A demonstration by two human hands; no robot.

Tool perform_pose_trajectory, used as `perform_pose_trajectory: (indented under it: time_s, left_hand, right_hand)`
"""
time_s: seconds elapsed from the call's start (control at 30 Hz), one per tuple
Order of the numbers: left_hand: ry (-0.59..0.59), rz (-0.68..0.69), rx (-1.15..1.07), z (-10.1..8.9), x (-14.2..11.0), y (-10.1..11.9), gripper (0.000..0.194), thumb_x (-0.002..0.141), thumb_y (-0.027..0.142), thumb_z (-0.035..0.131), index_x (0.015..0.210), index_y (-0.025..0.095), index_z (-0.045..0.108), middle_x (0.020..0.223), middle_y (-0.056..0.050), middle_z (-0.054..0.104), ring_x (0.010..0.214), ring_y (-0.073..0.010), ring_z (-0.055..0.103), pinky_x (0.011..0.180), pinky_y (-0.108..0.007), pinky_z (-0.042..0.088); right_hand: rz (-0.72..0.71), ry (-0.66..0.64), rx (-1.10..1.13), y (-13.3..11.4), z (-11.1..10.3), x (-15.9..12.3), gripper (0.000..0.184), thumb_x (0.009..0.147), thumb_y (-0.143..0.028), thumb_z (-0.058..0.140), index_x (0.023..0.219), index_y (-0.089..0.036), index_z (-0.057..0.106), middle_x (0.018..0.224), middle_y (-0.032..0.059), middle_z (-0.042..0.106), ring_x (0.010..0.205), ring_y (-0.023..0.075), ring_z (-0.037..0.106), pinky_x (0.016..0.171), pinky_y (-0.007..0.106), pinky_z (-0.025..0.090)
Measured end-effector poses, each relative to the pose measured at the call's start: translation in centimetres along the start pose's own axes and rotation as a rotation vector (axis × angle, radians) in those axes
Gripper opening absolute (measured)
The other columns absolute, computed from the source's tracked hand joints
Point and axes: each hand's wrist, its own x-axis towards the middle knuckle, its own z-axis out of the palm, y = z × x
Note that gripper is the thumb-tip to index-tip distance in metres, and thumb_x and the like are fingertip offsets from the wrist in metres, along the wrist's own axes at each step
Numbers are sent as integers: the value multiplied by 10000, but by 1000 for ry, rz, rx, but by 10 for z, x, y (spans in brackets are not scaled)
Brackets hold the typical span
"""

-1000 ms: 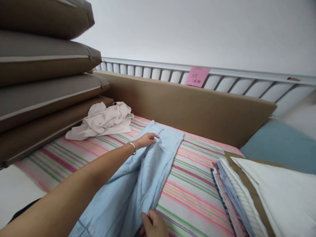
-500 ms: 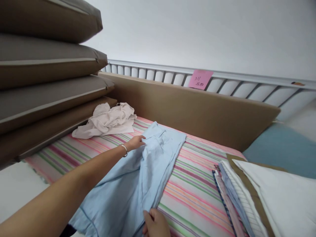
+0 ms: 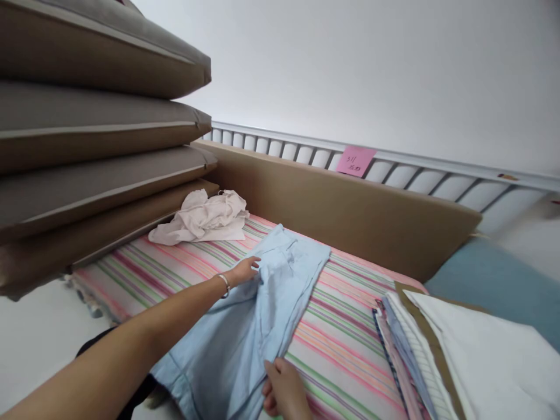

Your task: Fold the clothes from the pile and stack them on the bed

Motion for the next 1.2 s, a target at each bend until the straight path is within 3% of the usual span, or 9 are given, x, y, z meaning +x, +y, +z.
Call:
perform_pose_trajectory:
  time_s: [0.07,0.17,0.37,0.67,0.8,0.9,1.0,1.1,1.2]
  left_hand:
    - [-40,-23,-35,10,6,11,533,745,43,503,1268,139,471,1045,-100,623,514,-65,579,521,-209,485]
    - [-82,-9,-63,15,16,27,468,766,44,488,1227,124,504,806,-21,614,426,-38,511,462,-169,440]
    - [-114,75,-12,0,34,45,342,783,113,552,1120,151,596,644,43,544,448,-51,498,472,-159,415]
    - [-80,-59,135,-7,32,5,324,706,43,579,1011,127,650,643,17,601,526,-92,538,536,-185,430]
    - [-29,-101,79,-4,31,-7,374,679,14,608,1030,137,639,690,20,602,570,-86,542,544,-169,429]
    - [-3,-125,-4,-3,32,-2,417,680,-3,604,1075,131,605,710,22,589,531,-67,515,521,-167,436]
    - [-8,-119,-97,1,30,12,411,694,1,596,1093,98,582,720,10,578,507,-63,508,512,-181,452]
    - [-31,-77,-179,6,26,32,395,706,19,600,1095,87,574,743,-1,580,534,-67,534,526,-182,467]
    - [-38,-19,-233,7,21,47,412,723,37,590,1129,97,553,775,-16,607,605,-89,581,572,-194,486]
  right_hand:
    - [1,21,-1,0,1,-1,298,912,-185,309,620,-215,356,398,-72,443,264,71,404,264,155,255]
    - [-8,49,-16,-1,3,-2,300,909,-180,326,613,-215,360,396,-73,438,258,75,398,258,160,258]
    - [-6,21,-50,1,1,0,294,911,-174,319,628,-214,386,417,-62,461,280,83,440,261,156,269]
    - [-35,27,-132,16,0,7,261,876,-225,335,622,-230,397,418,-52,466,316,120,480,298,191,287]
    - [-305,254,-278,12,-27,1,260,834,-346,421,601,-232,447,508,-10,551,455,153,549,435,242,384]
    - [-520,433,-290,-15,-39,1,277,842,-412,393,738,-225,569,740,44,663,689,185,616,636,269,451]
    - [-597,496,-339,-64,-27,12,379,839,-405,390,1055,-169,592,1066,112,649,951,217,613,815,288,447]
    - [-522,559,-529,-113,-10,34,532,805,-443,471,1236,-132,500,1162,153,605,1049,265,581,827,327,443]
    - [-362,583,-627,-135,-11,61,372,831,-374,441,1120,-183,578,973,118,671,869,236,636,716,314,444]
